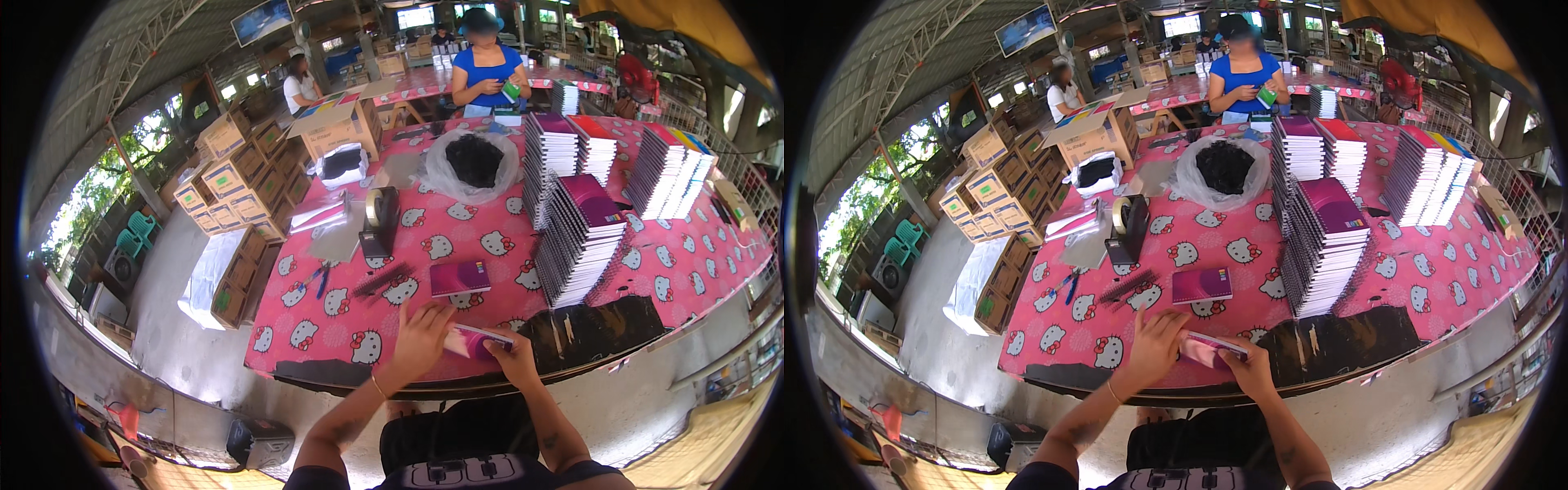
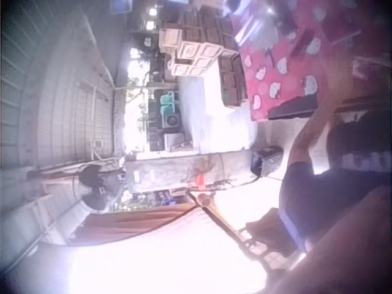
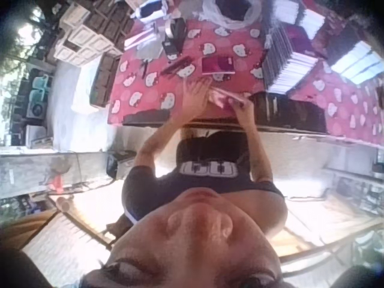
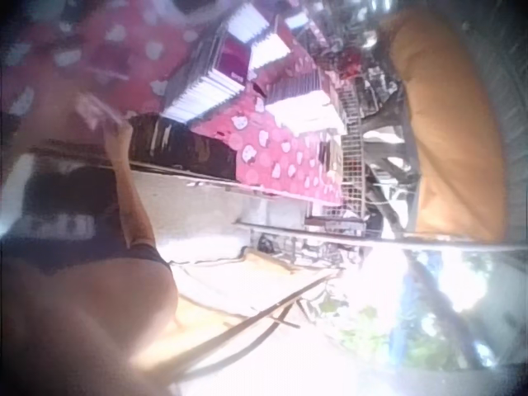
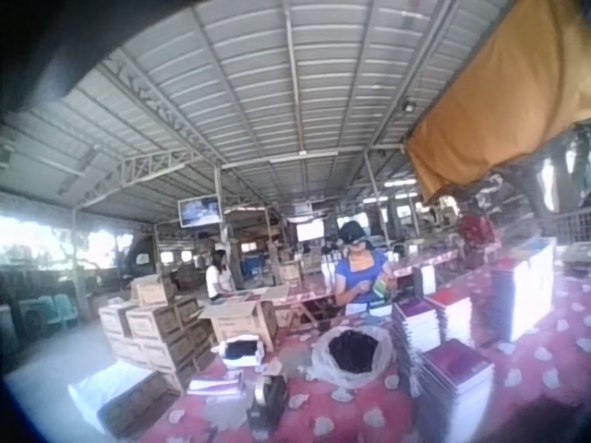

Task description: The person applies labels to small notebooks. They pick up a notebook from a stack, apply a small sticker label to the cover by hand, and then place the labeled notebook onto another stack.

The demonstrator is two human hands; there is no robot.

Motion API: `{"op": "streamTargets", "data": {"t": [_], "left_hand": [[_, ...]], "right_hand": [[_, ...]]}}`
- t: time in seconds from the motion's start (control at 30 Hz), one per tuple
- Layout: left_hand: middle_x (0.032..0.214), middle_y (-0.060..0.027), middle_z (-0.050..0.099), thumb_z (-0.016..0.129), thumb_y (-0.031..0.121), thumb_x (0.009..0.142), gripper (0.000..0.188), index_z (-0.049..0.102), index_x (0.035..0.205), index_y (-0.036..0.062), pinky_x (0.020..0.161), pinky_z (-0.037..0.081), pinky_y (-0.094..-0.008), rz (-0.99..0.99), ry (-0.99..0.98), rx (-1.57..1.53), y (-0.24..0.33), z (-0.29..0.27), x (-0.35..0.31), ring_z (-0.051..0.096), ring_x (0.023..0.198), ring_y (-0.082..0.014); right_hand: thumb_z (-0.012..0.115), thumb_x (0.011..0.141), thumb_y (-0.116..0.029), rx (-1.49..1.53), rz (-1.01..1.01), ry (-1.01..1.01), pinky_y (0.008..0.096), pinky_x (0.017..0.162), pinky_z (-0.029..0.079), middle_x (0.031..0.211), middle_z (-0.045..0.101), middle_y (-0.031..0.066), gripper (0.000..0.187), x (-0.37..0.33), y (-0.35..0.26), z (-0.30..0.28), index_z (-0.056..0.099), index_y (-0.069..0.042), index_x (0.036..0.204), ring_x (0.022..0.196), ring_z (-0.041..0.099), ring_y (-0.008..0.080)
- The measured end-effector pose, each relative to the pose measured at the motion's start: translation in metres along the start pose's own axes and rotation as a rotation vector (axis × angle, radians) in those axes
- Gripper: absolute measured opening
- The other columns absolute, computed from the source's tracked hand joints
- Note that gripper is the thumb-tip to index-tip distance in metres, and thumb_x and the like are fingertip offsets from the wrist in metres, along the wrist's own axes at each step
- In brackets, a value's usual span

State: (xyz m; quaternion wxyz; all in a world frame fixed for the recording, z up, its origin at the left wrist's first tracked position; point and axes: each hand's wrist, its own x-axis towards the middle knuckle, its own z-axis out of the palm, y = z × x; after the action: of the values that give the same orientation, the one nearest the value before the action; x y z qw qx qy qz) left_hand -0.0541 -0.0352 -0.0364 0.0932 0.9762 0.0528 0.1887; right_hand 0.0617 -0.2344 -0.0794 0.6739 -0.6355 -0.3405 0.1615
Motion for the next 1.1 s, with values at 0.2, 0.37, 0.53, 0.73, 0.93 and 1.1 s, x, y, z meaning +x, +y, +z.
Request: {"op": "streamTargets", "data": {"t": [0.2,0.37,0.53,0.73,0.93,1.1], "left_hand": [[0.134,-0.0151,0.054,0.063,0.037,0.093,0.057,0.050,0.137,0.0023,0.094,0.038,-0.0566,0.060,-0.062,-0.224,-0.012,-0.018,0.007,0.053,0.118,-0.0326],[0.154,-0.0216,0.038,0.063,0.045,0.092,0.074,0.041,0.147,-0.0001,0.110,0.026,-0.0654,0.063,0.111,0.275,0.040,-0.007,-0.015,0.036,0.142,-0.0405],[0.158,-0.0188,0.034,0.061,0.056,0.089,0.085,0.038,0.152,0.0033,0.114,0.019,-0.0668,-0.043,0.153,0.347,0.031,-0.007,0.006,0.028,0.149,-0.0337],[0.158,-0.0213,0.033,0.058,0.055,0.091,0.085,0.036,0.152,0.0003,0.114,0.018,-0.0672,0.042,0.091,0.313,0.038,-0.006,-0.010,0.027,0.149,-0.0371],[0.157,-0.0222,0.035,0.054,0.058,0.091,0.086,0.037,0.149,-0.0028,0.113,0.022,-0.0658,0.092,-0.030,0.292,0.046,-0.019,-0.002,0.028,0.149,-0.0370],[0.156,-0.0298,0.030,0.053,0.061,0.091,0.092,0.034,0.148,-0.0081,0.113,0.018,-0.0687,0.035,0.139,0.322,0.044,-0.022,0.016,0.025,0.148,-0.0459]], "right_hand": [[0.067,0.094,-0.004,0.077,0.066,-0.031,0.0269,0.083,0.051,0.102,0.071,0.0068,0.023,0.004,-0.020,0.002,0.069,0.002,0.116,0.092,0.064,0.0112],[0.068,0.093,-0.005,0.172,0.132,0.058,0.0244,0.074,0.049,0.097,0.069,0.0034,0.025,0.000,-0.024,0.001,0.069,0.002,0.117,0.083,0.060,0.0079],[0.068,0.093,-0.006,0.096,0.114,-0.003,0.0233,0.072,0.049,0.094,0.069,0.0010,0.026,0.000,-0.016,0.006,0.069,0.002,0.119,0.080,0.058,0.0065],[0.067,0.094,-0.006,0.145,0.067,-0.012,0.0247,0.075,0.050,0.101,0.071,0.0026,0.028,0.005,-0.026,-0.001,0.068,0.001,0.120,0.083,0.059,0.0068],[0.068,0.095,-0.009,0.279,0.159,0.041,0.0220,0.073,0.050,0.099,0.071,0.0012,0.029,0.002,-0.031,0.005,0.068,0.001,0.122,0.084,0.059,0.0050],[0.066,0.094,-0.003,0.126,0.043,-0.091,0.0227,0.077,0.052,0.105,0.072,0.0037,0.030,0.000,-0.023,0.016,0.067,0.002,0.124,0.086,0.064,0.0072]]}}
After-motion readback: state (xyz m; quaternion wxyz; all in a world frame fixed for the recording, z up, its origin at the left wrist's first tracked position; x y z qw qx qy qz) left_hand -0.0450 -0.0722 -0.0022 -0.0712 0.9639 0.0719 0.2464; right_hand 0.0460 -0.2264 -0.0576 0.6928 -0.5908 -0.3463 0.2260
